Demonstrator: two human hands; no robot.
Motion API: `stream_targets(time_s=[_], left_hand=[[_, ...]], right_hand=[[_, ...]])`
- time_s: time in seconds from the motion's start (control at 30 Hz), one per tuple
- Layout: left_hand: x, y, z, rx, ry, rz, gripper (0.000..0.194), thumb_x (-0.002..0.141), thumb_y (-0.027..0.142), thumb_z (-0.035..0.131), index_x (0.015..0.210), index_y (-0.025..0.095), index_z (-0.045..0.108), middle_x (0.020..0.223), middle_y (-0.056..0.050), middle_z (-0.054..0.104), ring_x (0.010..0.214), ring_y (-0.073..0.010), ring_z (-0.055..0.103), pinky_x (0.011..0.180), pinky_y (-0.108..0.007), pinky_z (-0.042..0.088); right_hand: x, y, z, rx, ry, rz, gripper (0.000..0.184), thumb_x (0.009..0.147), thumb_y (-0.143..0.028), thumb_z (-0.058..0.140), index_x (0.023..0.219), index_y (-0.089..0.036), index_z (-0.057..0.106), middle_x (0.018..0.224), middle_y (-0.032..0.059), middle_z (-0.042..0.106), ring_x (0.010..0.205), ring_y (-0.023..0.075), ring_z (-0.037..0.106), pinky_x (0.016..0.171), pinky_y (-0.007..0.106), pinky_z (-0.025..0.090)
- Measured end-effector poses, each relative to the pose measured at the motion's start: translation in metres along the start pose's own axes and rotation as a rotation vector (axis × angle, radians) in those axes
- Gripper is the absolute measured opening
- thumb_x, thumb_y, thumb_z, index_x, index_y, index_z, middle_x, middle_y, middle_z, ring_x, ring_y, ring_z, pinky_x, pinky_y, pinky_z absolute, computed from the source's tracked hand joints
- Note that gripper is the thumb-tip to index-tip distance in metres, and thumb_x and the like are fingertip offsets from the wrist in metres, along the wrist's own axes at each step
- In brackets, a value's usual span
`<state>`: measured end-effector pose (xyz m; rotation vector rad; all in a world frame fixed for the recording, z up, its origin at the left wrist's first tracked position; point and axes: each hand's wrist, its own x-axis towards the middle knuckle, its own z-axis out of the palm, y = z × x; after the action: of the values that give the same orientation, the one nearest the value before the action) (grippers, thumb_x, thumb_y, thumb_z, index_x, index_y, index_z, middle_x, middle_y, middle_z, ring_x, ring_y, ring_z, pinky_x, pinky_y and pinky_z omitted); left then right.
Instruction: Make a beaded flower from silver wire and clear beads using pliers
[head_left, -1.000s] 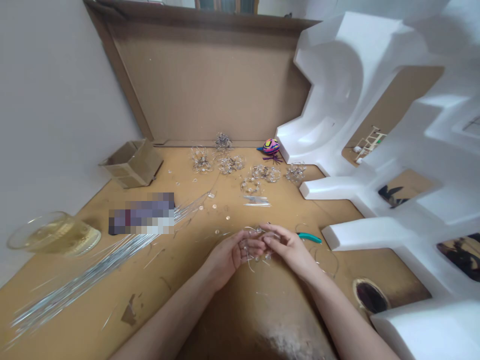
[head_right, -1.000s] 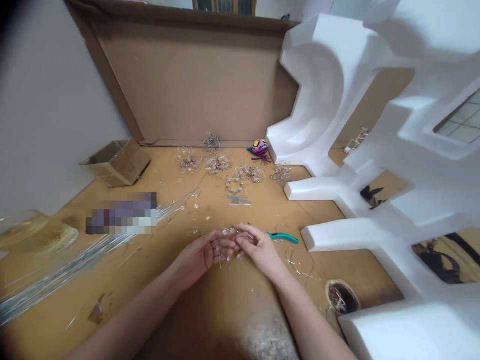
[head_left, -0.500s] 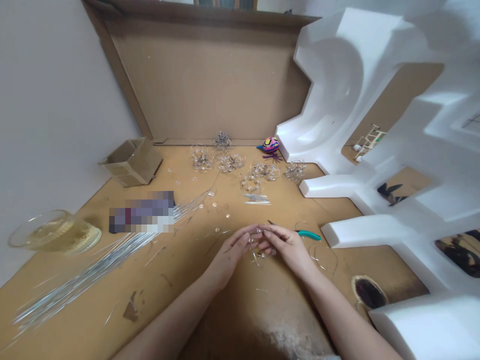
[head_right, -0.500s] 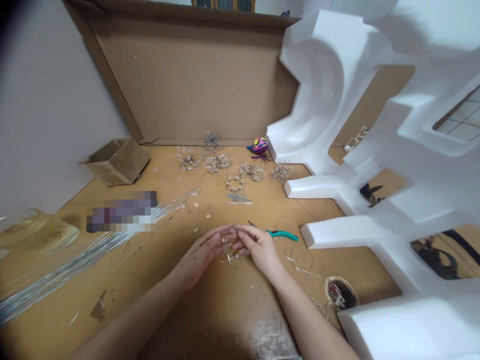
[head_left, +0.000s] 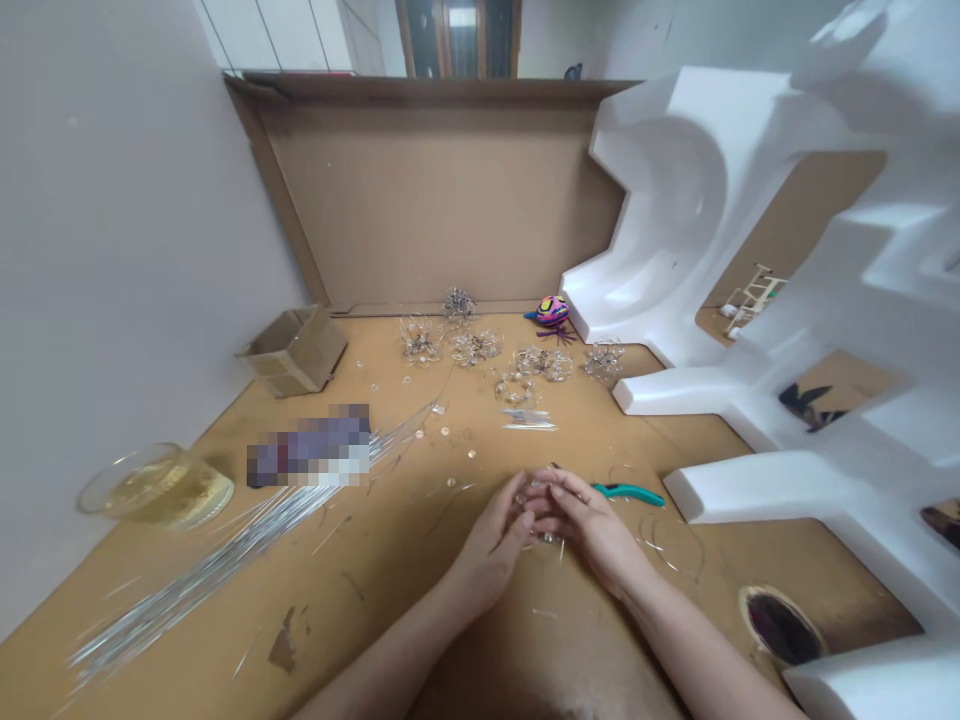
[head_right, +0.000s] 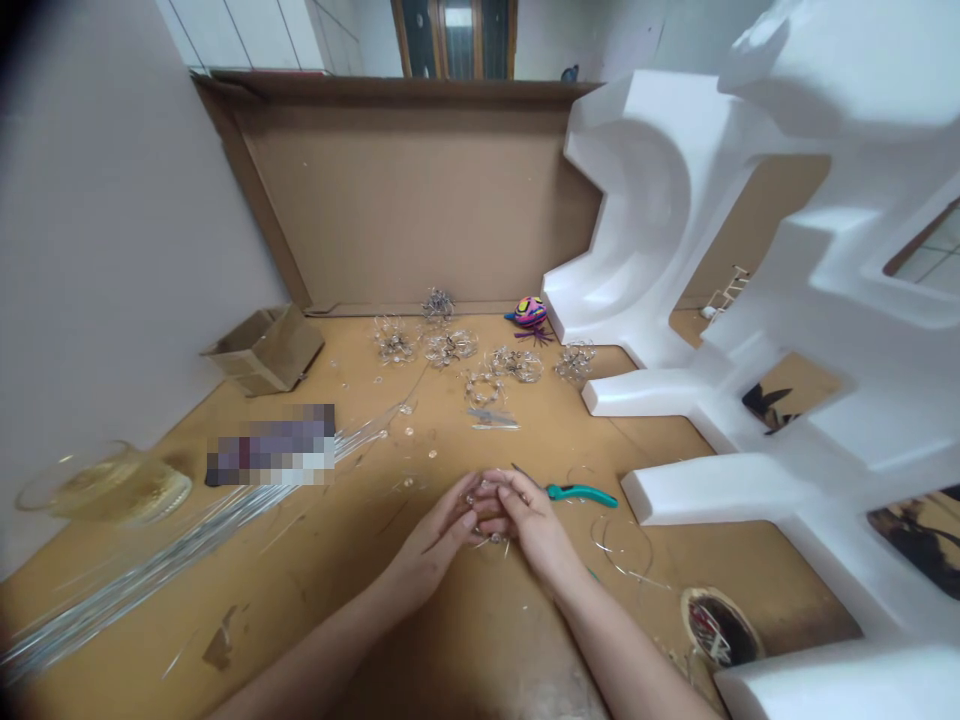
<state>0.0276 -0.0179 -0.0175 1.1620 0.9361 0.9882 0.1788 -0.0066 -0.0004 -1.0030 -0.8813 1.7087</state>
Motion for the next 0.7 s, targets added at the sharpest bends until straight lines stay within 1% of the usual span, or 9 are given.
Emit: stream_targets(time_s=[0.07, 0.13, 0.2, 0.27, 0.33, 0.4, 0.47, 0.63, 0.7], left_hand=[[0.002, 0.002, -0.005, 0.1, 0.06, -0.016, 0.05, 0.082, 0.042, 0.051, 0.126, 0.02, 0.048, 0.132, -0.012, 0.048, 0.111, -0.026, 0.053, 0.077, -0.033, 0.052], [0.006, 0.007, -0.01, 0.152, 0.022, -0.059, 0.045, 0.082, 0.044, 0.047, 0.117, 0.017, 0.055, 0.117, -0.012, 0.06, 0.086, -0.021, 0.063, 0.063, -0.029, 0.052], [0.009, 0.012, -0.015, 0.187, -0.017, -0.121, 0.042, 0.084, 0.043, 0.042, 0.111, 0.015, 0.057, 0.099, -0.009, 0.066, 0.059, -0.0136, 0.061, 0.05, -0.025, 0.049], [0.011, 0.015, -0.018, 0.274, 0.01, -0.136, 0.039, 0.084, 0.042, 0.042, 0.104, 0.014, 0.06, 0.09, -0.007, 0.066, 0.045, -0.0082, 0.053, 0.043, -0.023, 0.044], [0.012, 0.015, -0.02, 0.323, 0.001, -0.131, 0.037, 0.083, 0.041, 0.041, 0.098, 0.013, 0.06, 0.084, -0.006, 0.066, 0.049, -0.0106, 0.056, 0.041, -0.021, 0.043], [0.013, 0.013, -0.021, 0.333, -0.006, -0.141, 0.035, 0.082, 0.04, 0.041, 0.095, 0.013, 0.06, 0.086, -0.008, 0.066, 0.066, -0.0165, 0.062, 0.042, -0.021, 0.043], [0.014, 0.011, -0.024, 0.357, 0.005, -0.147, 0.034, 0.082, 0.04, 0.041, 0.094, 0.014, 0.059, 0.089, -0.009, 0.066, 0.079, -0.0199, 0.063, 0.045, -0.022, 0.045], [0.013, 0.009, -0.03, 0.564, 0.028, -0.004, 0.032, 0.083, 0.039, 0.043, 0.094, 0.018, 0.063, 0.085, -0.006, 0.068, 0.075, -0.0176, 0.061, 0.062, -0.028, 0.048], [0.013, 0.009, -0.032, 0.574, 0.048, 0.018, 0.032, 0.083, 0.039, 0.044, 0.098, 0.018, 0.063, 0.083, -0.006, 0.068, 0.073, -0.0171, 0.061, 0.066, -0.029, 0.048]], right_hand=[[-0.001, 0.002, 0.002, 0.056, -0.052, 0.062, 0.03, 0.074, -0.035, 0.064, 0.098, -0.017, 0.059, 0.096, 0.0094, 0.065, 0.08, 0.0196, 0.064, 0.069, 0.034, 0.049], [-0.002, 0.003, 0.003, 0.105, -0.078, 0.102, 0.03, 0.073, -0.032, 0.064, 0.098, -0.016, 0.058, 0.097, 0.0108, 0.065, 0.08, 0.0197, 0.064, 0.07, 0.035, 0.049], [-0.003, 0.003, 0.004, 0.117, -0.079, 0.124, 0.031, 0.072, -0.029, 0.065, 0.099, -0.014, 0.058, 0.096, 0.0116, 0.066, 0.081, 0.0193, 0.064, 0.072, 0.034, 0.048], [-0.003, 0.004, 0.004, 0.076, -0.07, 0.141, 0.034, 0.071, -0.029, 0.065, 0.1, -0.014, 0.059, 0.098, 0.0119, 0.066, 0.082, 0.0187, 0.063, 0.074, 0.034, 0.047], [-0.001, 0.005, 0.003, -0.018, -0.055, 0.133, 0.037, 0.071, -0.031, 0.065, 0.103, -0.015, 0.058, 0.1, 0.0113, 0.065, 0.085, 0.0177, 0.062, 0.076, 0.032, 0.046], [0.001, 0.007, -0.001, -0.13, -0.028, 0.094, 0.039, 0.071, -0.032, 0.064, 0.106, -0.016, 0.058, 0.102, 0.0099, 0.064, 0.086, 0.0168, 0.061, 0.073, 0.03, 0.046], [0.003, 0.009, -0.005, -0.226, -0.007, 0.05, 0.04, 0.07, -0.032, 0.063, 0.108, -0.018, 0.057, 0.101, 0.0086, 0.063, 0.086, 0.0165, 0.059, 0.069, 0.029, 0.047], [0.006, 0.012, -0.01, -0.341, -0.026, -0.016, 0.043, 0.073, -0.03, 0.055, 0.113, -0.016, 0.051, 0.097, 0.0089, 0.06, 0.082, 0.0172, 0.059, 0.063, 0.03, 0.048], [0.005, 0.012, -0.01, -0.389, -0.039, -0.043, 0.044, 0.074, -0.028, 0.053, 0.115, -0.015, 0.048, 0.096, 0.0089, 0.059, 0.081, 0.0164, 0.059, 0.062, 0.028, 0.047]])
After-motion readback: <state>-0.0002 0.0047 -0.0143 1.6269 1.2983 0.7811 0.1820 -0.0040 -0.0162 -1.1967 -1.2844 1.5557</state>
